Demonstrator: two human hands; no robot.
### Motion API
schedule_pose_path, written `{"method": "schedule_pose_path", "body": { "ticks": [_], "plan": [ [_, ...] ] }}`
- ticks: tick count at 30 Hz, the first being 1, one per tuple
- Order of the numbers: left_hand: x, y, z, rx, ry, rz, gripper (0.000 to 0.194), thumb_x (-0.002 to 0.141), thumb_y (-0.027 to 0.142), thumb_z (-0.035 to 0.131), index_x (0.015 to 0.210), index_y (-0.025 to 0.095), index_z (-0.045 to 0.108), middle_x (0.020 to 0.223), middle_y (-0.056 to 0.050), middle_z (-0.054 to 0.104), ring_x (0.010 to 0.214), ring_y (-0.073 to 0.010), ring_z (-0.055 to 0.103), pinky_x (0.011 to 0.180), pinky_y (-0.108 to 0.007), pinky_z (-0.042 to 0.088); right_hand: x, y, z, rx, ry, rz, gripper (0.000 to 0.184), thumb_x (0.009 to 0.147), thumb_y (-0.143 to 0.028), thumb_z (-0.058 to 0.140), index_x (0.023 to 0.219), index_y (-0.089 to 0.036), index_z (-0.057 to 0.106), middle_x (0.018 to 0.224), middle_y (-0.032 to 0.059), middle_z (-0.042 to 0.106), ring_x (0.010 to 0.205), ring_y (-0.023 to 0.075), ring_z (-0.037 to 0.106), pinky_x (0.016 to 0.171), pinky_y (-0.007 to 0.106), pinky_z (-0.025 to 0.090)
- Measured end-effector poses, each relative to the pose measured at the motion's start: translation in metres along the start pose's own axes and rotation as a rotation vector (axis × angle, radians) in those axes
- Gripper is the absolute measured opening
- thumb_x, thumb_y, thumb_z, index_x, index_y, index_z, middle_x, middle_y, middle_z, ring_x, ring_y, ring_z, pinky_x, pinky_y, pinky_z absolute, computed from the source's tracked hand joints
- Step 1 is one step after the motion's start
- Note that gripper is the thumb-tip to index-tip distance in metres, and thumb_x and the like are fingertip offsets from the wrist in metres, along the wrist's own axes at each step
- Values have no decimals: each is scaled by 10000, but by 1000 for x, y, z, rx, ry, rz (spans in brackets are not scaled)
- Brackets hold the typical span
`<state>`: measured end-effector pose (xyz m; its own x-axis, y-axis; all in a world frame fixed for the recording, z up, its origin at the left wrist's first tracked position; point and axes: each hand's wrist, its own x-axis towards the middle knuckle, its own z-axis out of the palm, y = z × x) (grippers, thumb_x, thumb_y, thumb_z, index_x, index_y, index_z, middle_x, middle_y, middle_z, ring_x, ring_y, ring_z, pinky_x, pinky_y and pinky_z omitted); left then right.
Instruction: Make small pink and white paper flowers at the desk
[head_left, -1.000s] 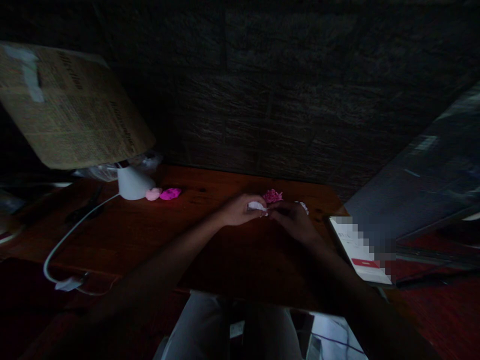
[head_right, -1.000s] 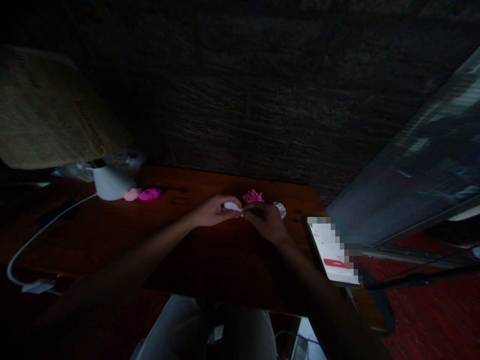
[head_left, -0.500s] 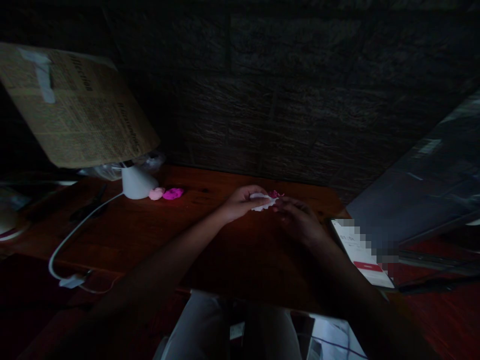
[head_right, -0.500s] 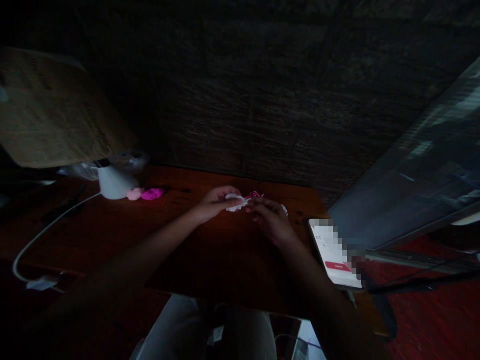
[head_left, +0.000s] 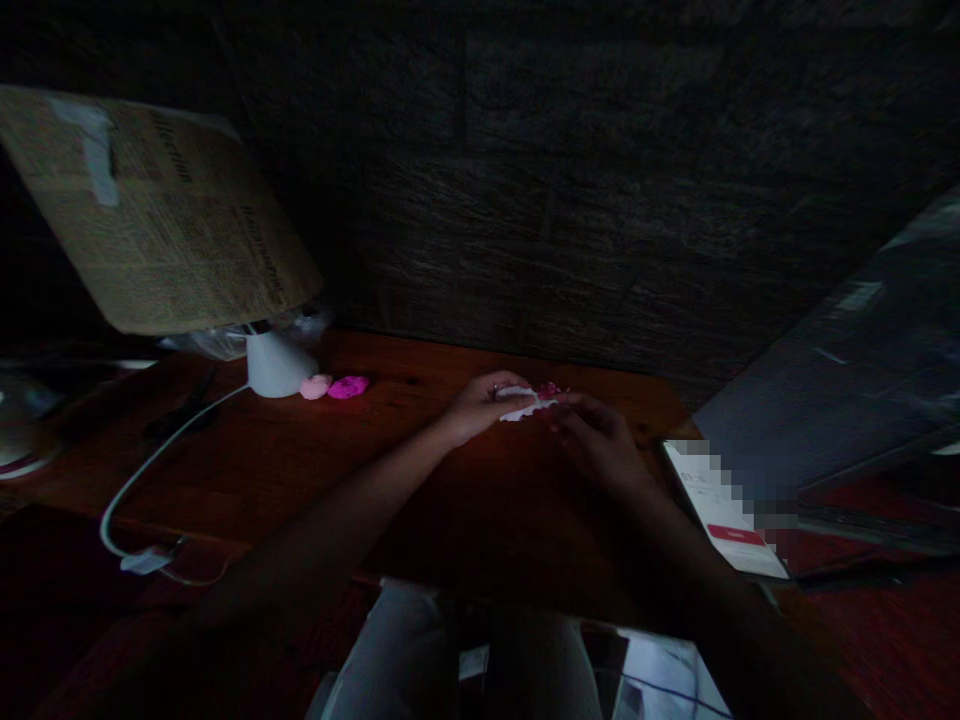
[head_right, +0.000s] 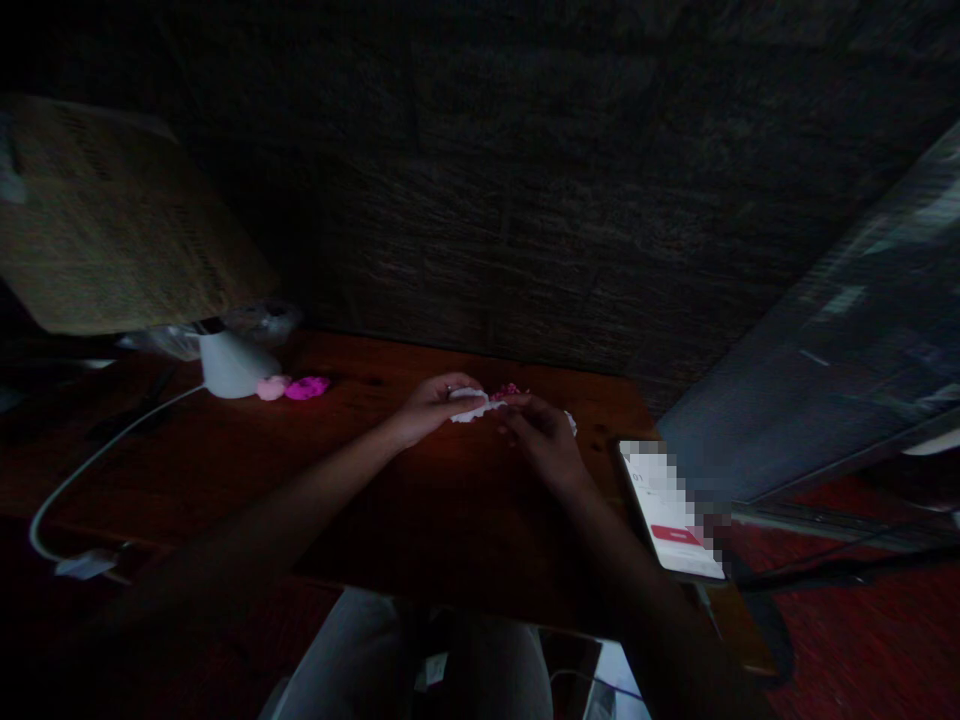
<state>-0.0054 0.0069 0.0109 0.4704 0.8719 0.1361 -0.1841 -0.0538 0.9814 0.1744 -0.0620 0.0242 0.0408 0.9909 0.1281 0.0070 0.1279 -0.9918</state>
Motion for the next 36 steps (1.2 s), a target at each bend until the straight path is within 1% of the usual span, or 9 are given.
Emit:
{"method": "schedule_pose_path", "body": {
  "ticks": [3, 8, 12, 15, 21, 26, 31, 33, 36],
  "plan": [
    [-3, 2, 2, 9, -37, -8, 452, 607, 371, 863, 936, 129, 671, 843, -19, 683, 705, -95, 595, 658, -229, 456, 0, 2, -1, -32, -3, -43, 364, 713, -489, 770, 967, -231, 739, 797, 13, 712, 634, 131, 589, 574, 259, 461],
    [-5, 3, 2, 65, -43, -4, 413, 588, 343, 860, 888, 118, 686, 785, -8, 665, 667, -83, 555, 621, -212, 421, 2, 7, -5, -145, -65, -75, 354, 748, -513, 740, 949, -222, 743, 848, 34, 734, 634, 147, 620, 592, 284, 481],
    [-5, 4, 0, 99, -20, -19, 358, 592, 305, 834, 855, 117, 681, 720, 6, 643, 614, -73, 530, 580, -201, 381, 3, 10, -6, -316, -98, -180, 294, 771, -482, 729, 886, -211, 749, 731, 28, 721, 665, 179, 640, 661, 315, 501],
    [-5, 6, 0, 125, -32, -31, 324, 604, 287, 817, 845, 122, 678, 706, 7, 642, 609, -75, 535, 576, -201, 374, 1, 10, -6, -396, -94, -258, 276, 793, -453, 713, 927, -215, 754, 827, 49, 758, 719, 199, 668, 691, 329, 513],
    [-5, 6, 0, 107, -39, -31, 327, 614, 295, 821, 852, 119, 682, 748, -2, 657, 657, -84, 566, 617, -211, 409, -2, 9, -5, -555, -96, -360, 255, 869, -394, 628, 977, -210, 767, 760, 42, 745, 639, 186, 645, 619, 309, 476],
    [-1, 2, -1, 98, 22, -12, 323, 624, 298, 826, 853, 120, 686, 759, -4, 661, 661, -82, 576, 622, -207, 431, -2, 9, -7, -577, -46, -308, 285, 848, -403, 631, 975, -187, 766, 804, 64, 759, 674, 203, 662, 638, 323, 481],
    [6, 4, -20, 88, 257, -48, 303, 662, 295, 804, 886, 139, 673, 761, -5, 660, 656, -98, 597, 616, -222, 463, -2, 8, -5, -440, -11, -187, 312, 794, -443, 672, 947, -186, 764, 726, 44, 727, 622, 186, 619, 592, 308, 461],
    [8, 5, -31, 149, 263, -39, 301, 670, 310, 799, 888, 140, 680, 733, -4, 658, 635, -96, 587, 606, -219, 450, -1, 9, -5, -343, -10, -127, 328, 776, -459, 697, 974, -206, 767, 811, 47, 752, 638, 176, 619, 605, 306, 470],
    [8, 2, -41, 360, 104, -35, 258, 727, 353, 745, 847, 132, 691, 722, -16, 669, 615, -104, 578, 611, -231, 450, 1, 11, -3, -201, -34, -34, 361, 736, -477, 750, 1008, -240, 774, 991, 58, 769, 681, 168, 626, 619, 306, 478]
  ]
}}
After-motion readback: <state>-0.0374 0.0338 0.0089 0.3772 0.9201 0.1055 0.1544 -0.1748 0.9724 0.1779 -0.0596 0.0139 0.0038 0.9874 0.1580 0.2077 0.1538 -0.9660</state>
